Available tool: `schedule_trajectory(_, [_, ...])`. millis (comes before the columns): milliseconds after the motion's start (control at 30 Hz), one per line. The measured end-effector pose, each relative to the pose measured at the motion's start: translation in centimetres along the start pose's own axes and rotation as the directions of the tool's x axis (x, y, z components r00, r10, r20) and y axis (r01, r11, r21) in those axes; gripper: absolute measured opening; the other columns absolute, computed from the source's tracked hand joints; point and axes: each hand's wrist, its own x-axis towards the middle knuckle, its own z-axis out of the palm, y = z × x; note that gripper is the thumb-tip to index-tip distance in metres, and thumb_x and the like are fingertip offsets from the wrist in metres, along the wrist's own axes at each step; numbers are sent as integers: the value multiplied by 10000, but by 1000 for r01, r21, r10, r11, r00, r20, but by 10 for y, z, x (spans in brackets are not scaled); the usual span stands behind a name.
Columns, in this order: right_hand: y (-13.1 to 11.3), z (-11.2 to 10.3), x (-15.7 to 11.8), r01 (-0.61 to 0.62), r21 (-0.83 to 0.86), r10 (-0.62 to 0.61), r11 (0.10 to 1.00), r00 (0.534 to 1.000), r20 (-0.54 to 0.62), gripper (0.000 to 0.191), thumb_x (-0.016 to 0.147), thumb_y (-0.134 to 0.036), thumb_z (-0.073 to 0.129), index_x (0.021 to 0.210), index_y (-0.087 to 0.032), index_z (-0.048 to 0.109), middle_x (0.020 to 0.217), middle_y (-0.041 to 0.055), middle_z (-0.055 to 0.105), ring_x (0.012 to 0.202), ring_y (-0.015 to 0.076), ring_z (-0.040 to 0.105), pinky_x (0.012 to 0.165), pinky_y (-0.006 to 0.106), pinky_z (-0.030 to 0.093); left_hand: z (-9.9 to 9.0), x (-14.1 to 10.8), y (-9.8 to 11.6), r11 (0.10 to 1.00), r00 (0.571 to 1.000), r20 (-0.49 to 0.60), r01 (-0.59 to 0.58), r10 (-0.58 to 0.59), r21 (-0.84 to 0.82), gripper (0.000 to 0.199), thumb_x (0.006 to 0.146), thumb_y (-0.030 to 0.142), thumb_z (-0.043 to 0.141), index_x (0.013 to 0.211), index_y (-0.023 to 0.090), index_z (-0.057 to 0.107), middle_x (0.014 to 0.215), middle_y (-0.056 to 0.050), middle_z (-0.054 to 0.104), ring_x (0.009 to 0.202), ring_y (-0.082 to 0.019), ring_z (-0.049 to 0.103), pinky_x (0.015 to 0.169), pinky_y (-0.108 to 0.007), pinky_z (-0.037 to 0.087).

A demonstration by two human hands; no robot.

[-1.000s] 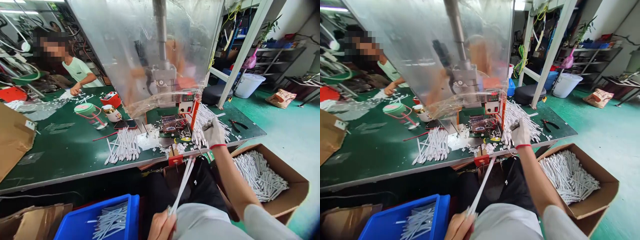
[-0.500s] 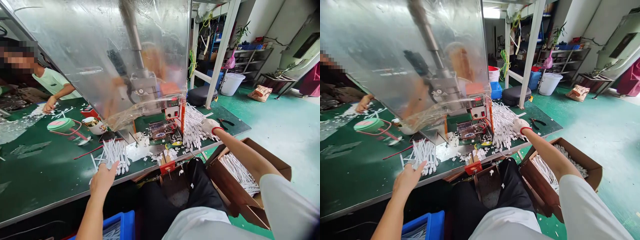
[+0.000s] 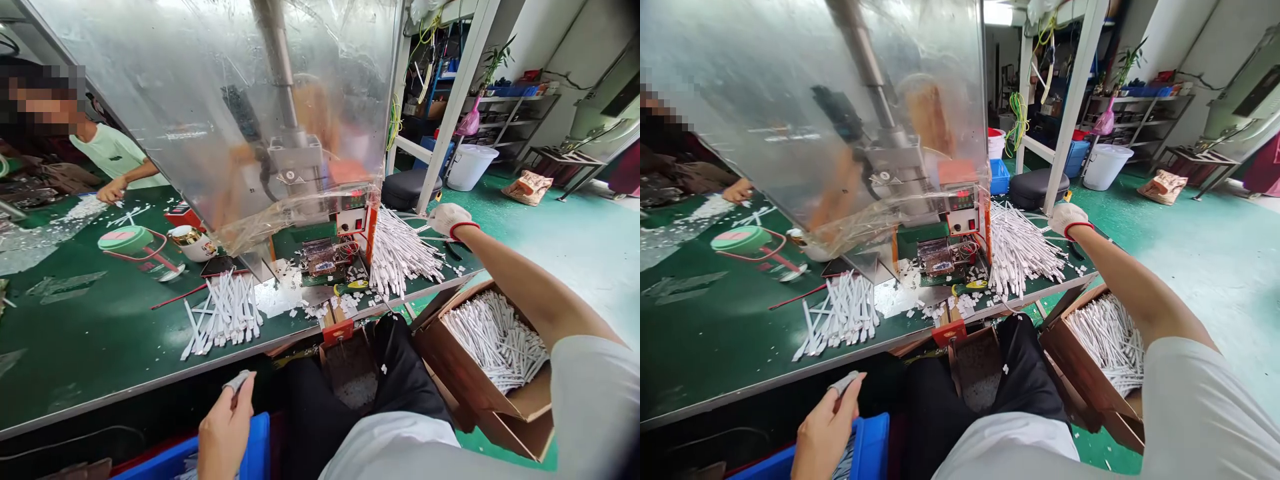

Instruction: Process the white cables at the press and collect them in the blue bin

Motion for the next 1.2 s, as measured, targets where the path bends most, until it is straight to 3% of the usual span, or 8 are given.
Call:
schedule_trajectory(133, [-9, -6, -31, -56, 368, 0, 928, 989, 150, 234, 886, -314, 624, 781, -105, 633, 740, 104, 646, 655, 128, 587, 656, 248, 476, 33, -29, 25, 955, 985, 151, -35, 82, -296, 590, 775, 724, 530, 930, 183, 706, 521, 38, 493, 466, -156, 468, 501, -273, 392])
schedule_trajectory(233, [-39, 5, -77, -119, 779, -117, 616, 964, 239, 222, 856, -340, 683, 870, -134, 603, 743, 56, 642, 551, 91, 540, 521, 198, 454, 57, -52, 65, 871, 917, 341, -16, 209, -491, 627, 820, 695, 533, 1072, 142, 689, 542, 48, 492, 431, -120, 459, 454, -240, 362])
schedule_trajectory(300, [-65, 15, -115, -190, 880, -229, 435, 922, 313, 310, 793, -395, 757, 893, -143, 608, 707, 34, 629, 513, 87, 530, 457, 180, 418, 70, -62, 97, 824, 838, 448, -5, 313, -567, 598, 844, 656, 543, 1098, 132, 678, 580, 26, 549, 452, -119, 508, 460, -232, 395])
schedule_trajectory(400, [-101, 31, -172, -290, 904, -328, 314, 861, 390, 388, 732, -452, 804, 888, -131, 651, 672, 33, 631, 494, 90, 532, 443, 179, 413, 84, -66, 139, 753, 777, 459, -30, 431, -657, 517, 870, 602, 554, 1076, 139, 654, 700, -28, 653, 539, -143, 600, 511, -252, 477])
schedule_trajectory(633, [-146, 42, -239, -304, 875, -400, 377, 798, 450, 438, 764, -547, 746, 720, -123, 643, 583, 30, 591, 489, 94, 500, 450, 191, 386, 95, -50, 161, 761, 802, 327, -225, 499, -609, 419, 933, 543, 484, 701, 197, 533, 729, -85, 729, 599, -195, 689, 560, -290, 533])
schedule_trajectory(767, [-149, 41, -239, -308, 877, -395, 369, 802, 448, 441, 788, -560, 724, 763, -130, 630, 588, 18, 583, 483, 88, 487, 443, 188, 386, 93, -54, 145, 721, 755, 428, -86, 497, -687, 446, 926, 569, 491, 797, 160, 609, 735, -90, 735, 579, -194, 699, 528, -278, 539])
schedule_trajectory(1067, [-152, 56, -252, -207, 822, -403, 531, 791, 460, 393, 836, -531, 672, 816, -138, 676, 611, 23, 616, 516, 116, 547, 458, 195, 431, 102, -61, 133, 622, 746, 541, 220, 389, -751, 475, 793, 584, 688, 862, 122, 598, 756, -118, 745, 611, -215, 727, 555, -274, 561])
schedule_trajectory(1200, [-155, 65, -248, -287, 830, -398, 478, 771, 496, 384, 821, -518, 696, 858, -137, 685, 617, 23, 624, 497, 108, 540, 441, 187, 417, 104, -61, 130, 603, 753, 550, 261, 362, -754, 529, 767, 604, 702, 900, 96, 639, 747, -117, 742, 626, -213, 731, 572, -267, 562])
